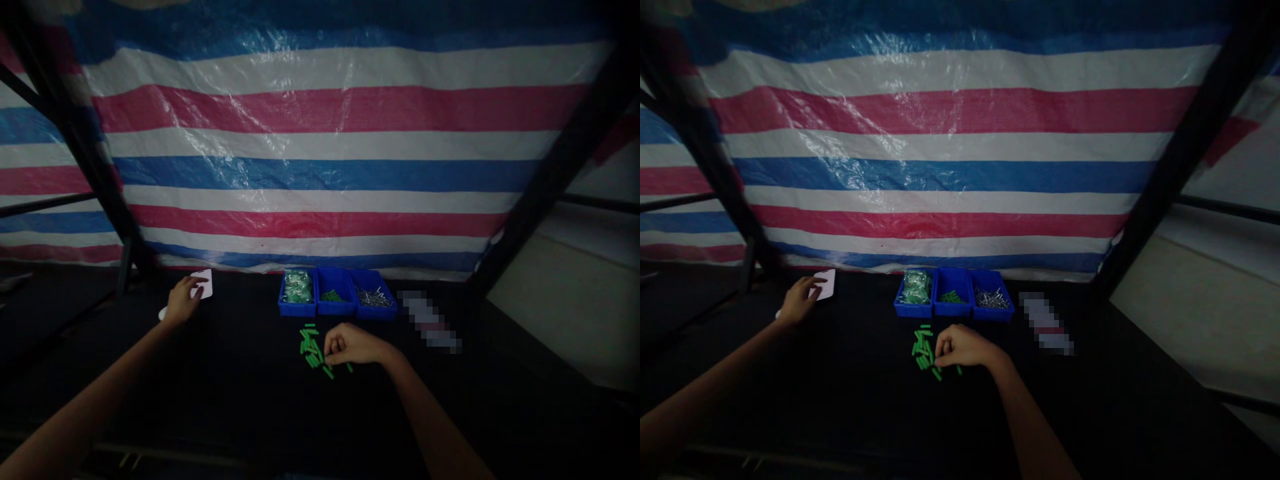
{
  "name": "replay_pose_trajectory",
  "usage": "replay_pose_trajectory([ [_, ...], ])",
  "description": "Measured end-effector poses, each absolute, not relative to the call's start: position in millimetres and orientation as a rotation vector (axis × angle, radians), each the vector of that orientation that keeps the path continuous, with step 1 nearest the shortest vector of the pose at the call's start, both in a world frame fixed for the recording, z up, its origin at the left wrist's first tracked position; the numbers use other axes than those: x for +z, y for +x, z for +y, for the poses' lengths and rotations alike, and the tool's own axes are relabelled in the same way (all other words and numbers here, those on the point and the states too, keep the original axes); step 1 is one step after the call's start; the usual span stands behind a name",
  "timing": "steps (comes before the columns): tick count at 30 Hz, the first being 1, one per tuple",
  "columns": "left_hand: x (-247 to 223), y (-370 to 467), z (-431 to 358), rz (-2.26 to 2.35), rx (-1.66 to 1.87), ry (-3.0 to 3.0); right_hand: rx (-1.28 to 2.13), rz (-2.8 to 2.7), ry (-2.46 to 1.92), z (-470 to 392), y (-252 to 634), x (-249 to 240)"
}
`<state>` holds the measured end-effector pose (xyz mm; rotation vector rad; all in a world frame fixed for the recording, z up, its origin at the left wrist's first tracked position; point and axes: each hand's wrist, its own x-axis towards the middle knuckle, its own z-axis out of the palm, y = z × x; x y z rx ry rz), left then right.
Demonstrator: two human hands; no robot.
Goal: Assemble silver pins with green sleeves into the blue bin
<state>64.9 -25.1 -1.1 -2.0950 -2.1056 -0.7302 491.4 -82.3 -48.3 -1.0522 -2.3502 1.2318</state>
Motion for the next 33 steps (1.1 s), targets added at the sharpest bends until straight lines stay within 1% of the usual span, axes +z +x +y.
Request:
replay_pose_trajectory([
  [5, 1, 178, -48, -1.717, -1.510, -2.346, 1.120, -2.279, -1.116, -81, 493, -47],
  [8, 2, 249, -62, -1.580, -1.910, -2.419, 1.167, -2.280, -1.084, -81, 496, -44],
  [11, -1, 307, -71, -1.535, -2.216, -2.444, 1.221, -2.301, -1.062, -80, 498, -42],
  [14, -9, 343, -73, -1.560, -2.418, -2.385, 1.240, -2.281, -1.051, -80, 498, -42],
  [18, -23, 356, -74, -1.642, -2.459, -2.397, 1.273, -2.205, -1.017, -79, 498, -43],
  [22, -32, 347, -73, -1.650, -2.311, -2.518, 1.288, -2.029, -1.009, -74, 499, -42],
  [28, -37, 346, -76, -1.658, -2.155, -2.719, 1.053, -1.624, -1.007, -63, 506, -38],
  [33, -37, 352, -81, -1.624, -2.017, -2.877, 1.107, -1.502, -1.004, -59, 509, -40],
])
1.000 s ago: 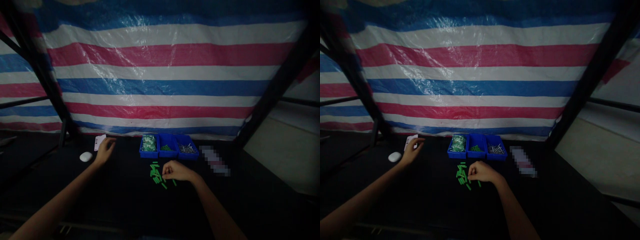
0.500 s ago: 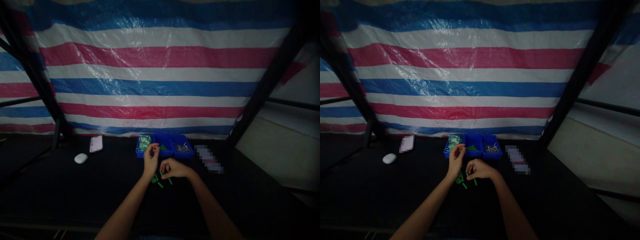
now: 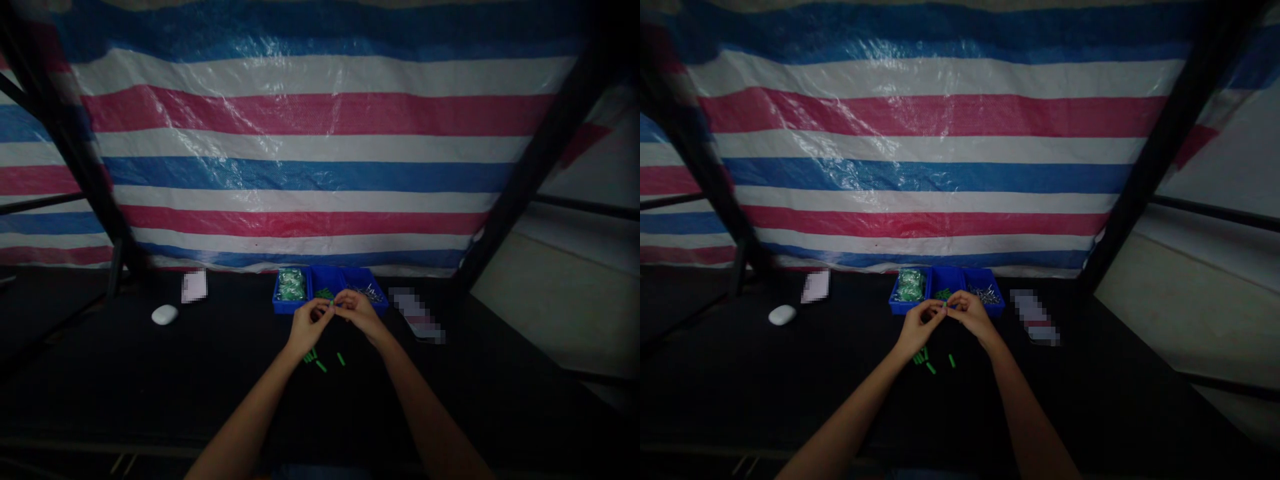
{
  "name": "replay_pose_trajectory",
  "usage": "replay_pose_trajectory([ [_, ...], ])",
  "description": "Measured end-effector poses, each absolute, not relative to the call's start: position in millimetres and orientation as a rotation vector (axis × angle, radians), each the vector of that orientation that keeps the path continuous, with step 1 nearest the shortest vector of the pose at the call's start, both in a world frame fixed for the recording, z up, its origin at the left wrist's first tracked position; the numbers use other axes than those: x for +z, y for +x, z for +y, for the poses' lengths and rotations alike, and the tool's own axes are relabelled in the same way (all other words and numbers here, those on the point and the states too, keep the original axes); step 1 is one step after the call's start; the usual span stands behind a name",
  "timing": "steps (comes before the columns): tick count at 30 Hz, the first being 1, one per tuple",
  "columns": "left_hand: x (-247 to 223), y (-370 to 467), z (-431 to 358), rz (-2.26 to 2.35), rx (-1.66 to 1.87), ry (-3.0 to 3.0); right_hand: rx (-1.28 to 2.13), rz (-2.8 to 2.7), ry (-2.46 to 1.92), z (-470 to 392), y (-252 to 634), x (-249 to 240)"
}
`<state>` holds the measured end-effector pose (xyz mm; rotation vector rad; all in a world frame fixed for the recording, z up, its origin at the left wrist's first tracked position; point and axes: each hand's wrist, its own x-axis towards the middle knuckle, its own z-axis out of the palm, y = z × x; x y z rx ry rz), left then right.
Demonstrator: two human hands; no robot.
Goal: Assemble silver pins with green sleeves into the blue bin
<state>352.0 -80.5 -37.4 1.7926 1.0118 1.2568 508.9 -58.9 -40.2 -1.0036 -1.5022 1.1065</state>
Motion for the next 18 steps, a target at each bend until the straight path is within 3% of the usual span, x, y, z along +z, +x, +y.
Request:
replay_pose_trajectory([
  [18, -38.1, 351.4, -76.8, 0.954, 1.246, 1.726, 0.944, -1.544, -1.101, -62.3, 507.8, -39.6],
])
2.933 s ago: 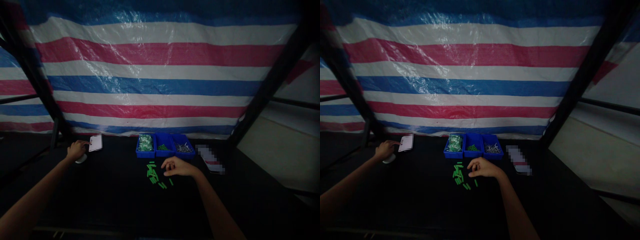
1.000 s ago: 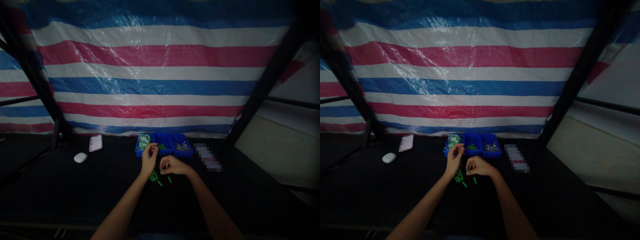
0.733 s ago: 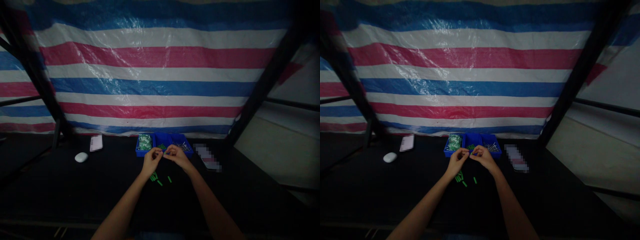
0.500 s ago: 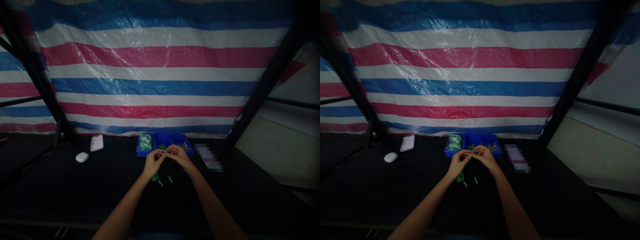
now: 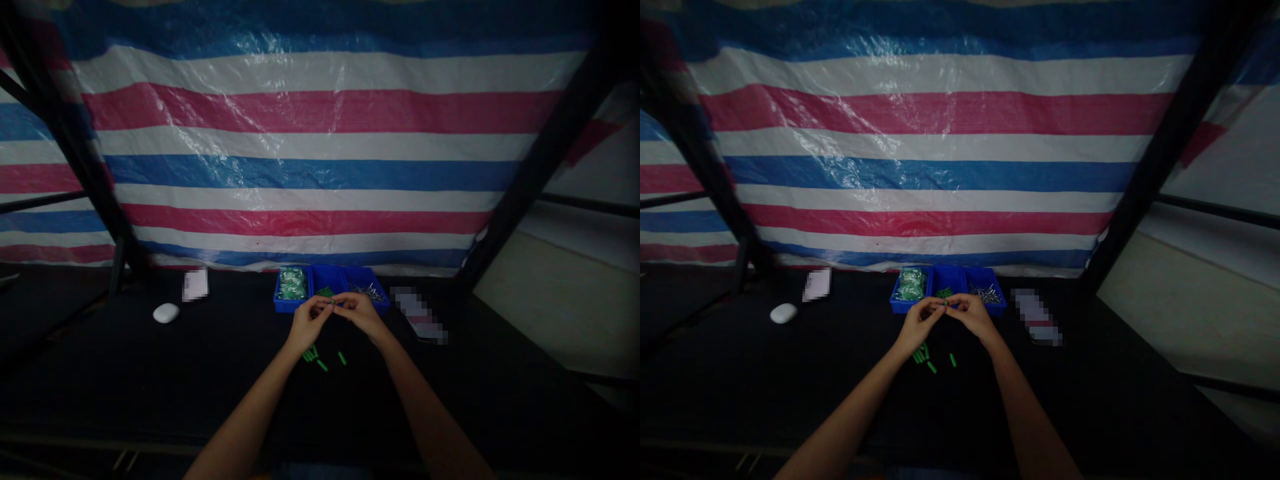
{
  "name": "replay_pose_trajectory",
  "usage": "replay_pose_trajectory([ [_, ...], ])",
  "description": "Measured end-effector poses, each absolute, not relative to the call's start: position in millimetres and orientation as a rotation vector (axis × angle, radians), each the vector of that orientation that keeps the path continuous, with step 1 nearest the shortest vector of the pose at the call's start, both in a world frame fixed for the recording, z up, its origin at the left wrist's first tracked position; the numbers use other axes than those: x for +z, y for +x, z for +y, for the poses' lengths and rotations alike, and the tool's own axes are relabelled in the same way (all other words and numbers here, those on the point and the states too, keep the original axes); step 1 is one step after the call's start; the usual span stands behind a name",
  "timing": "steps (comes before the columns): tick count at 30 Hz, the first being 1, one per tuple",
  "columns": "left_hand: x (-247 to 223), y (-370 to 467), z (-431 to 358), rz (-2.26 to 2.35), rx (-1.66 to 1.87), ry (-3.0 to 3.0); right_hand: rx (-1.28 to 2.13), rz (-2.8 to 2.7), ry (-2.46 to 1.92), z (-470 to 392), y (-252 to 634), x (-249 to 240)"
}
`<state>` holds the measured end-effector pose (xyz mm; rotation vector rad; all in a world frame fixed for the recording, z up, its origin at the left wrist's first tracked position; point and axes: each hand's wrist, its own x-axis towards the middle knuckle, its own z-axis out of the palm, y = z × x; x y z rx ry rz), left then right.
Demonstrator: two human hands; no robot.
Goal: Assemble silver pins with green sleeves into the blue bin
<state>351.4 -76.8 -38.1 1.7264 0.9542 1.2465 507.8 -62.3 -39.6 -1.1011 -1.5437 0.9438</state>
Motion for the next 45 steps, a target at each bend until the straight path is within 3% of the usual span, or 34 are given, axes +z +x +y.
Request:
replay_pose_trajectory([
  [6, -36, 350, -77, 0.993, 1.264, 1.756, 0.840, -1.676, -1.118, -59, 508, -43],
  [14, -41, 349, -72, 0.996, 1.299, 1.745, 0.951, -1.651, -0.999, -64, 498, -44],
  [22, -45, 347, -67, 0.993, 1.340, 1.699, 0.771, -1.664, -1.034, -67, 498, -36],
  [45, -31, 346, -74, 1.045, 1.380, 1.752, 0.934, -1.464, -0.988, -61, 500, -41],
])
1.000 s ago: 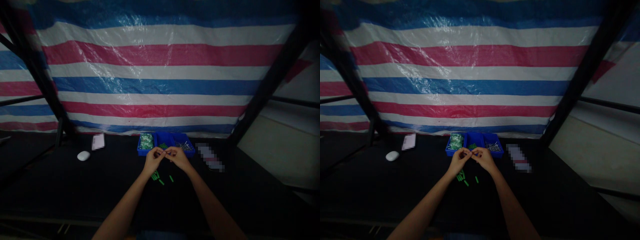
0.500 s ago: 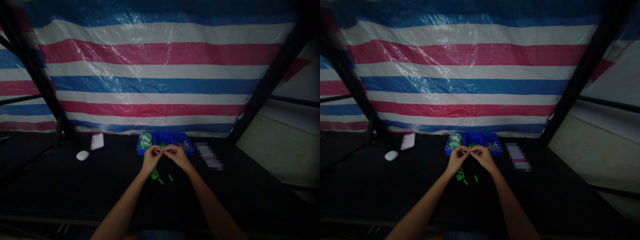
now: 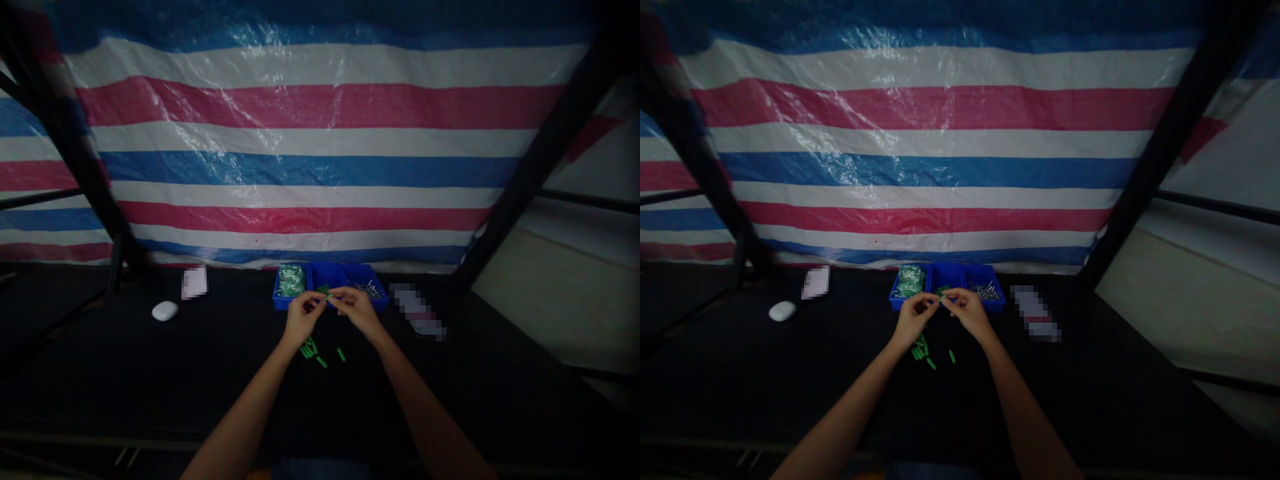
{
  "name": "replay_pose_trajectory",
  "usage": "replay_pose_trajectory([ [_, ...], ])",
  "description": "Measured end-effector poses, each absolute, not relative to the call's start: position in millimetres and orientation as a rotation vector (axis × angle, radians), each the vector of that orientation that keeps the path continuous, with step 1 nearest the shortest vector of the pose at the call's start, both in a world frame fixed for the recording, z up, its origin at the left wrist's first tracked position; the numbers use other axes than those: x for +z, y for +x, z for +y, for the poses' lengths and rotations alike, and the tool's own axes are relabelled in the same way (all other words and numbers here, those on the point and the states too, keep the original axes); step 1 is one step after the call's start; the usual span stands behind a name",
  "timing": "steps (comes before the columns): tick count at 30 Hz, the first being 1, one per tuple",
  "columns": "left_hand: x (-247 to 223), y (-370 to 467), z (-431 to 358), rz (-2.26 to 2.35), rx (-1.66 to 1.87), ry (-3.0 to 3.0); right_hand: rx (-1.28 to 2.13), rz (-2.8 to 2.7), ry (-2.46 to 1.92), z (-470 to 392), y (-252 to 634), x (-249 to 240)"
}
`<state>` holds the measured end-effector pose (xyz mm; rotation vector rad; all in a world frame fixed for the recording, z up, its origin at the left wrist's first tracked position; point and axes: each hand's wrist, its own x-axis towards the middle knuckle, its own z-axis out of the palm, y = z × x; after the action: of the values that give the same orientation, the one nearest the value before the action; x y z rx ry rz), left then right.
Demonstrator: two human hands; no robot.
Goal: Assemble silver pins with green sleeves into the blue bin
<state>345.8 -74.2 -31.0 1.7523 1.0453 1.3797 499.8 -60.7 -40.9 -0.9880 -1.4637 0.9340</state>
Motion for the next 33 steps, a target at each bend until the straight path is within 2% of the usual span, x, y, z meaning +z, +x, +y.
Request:
replay_pose_trajectory([
  [21, -31, 338, -77, 0.949, 1.384, 1.572, 1.247, -1.451, -1.054, -67, 496, -42],
  [24, -18, 292, -84, 1.101, 1.426, 1.676, 1.245, -1.354, -1.079, -63, 499, -41],
  [29, 6, 149, -74, 1.816, 1.483, 1.833, 1.108, -1.197, -1.186, -56, 505, -42],
  [31, 11, 95, -62, 2.101, 1.339, 1.876, 1.035, -1.196, -1.220, -55, 504, -45],
  [33, 11, 54, -49, 2.315, 0.976, 1.979, 0.973, -1.226, -1.243, -55, 501, -48],
])
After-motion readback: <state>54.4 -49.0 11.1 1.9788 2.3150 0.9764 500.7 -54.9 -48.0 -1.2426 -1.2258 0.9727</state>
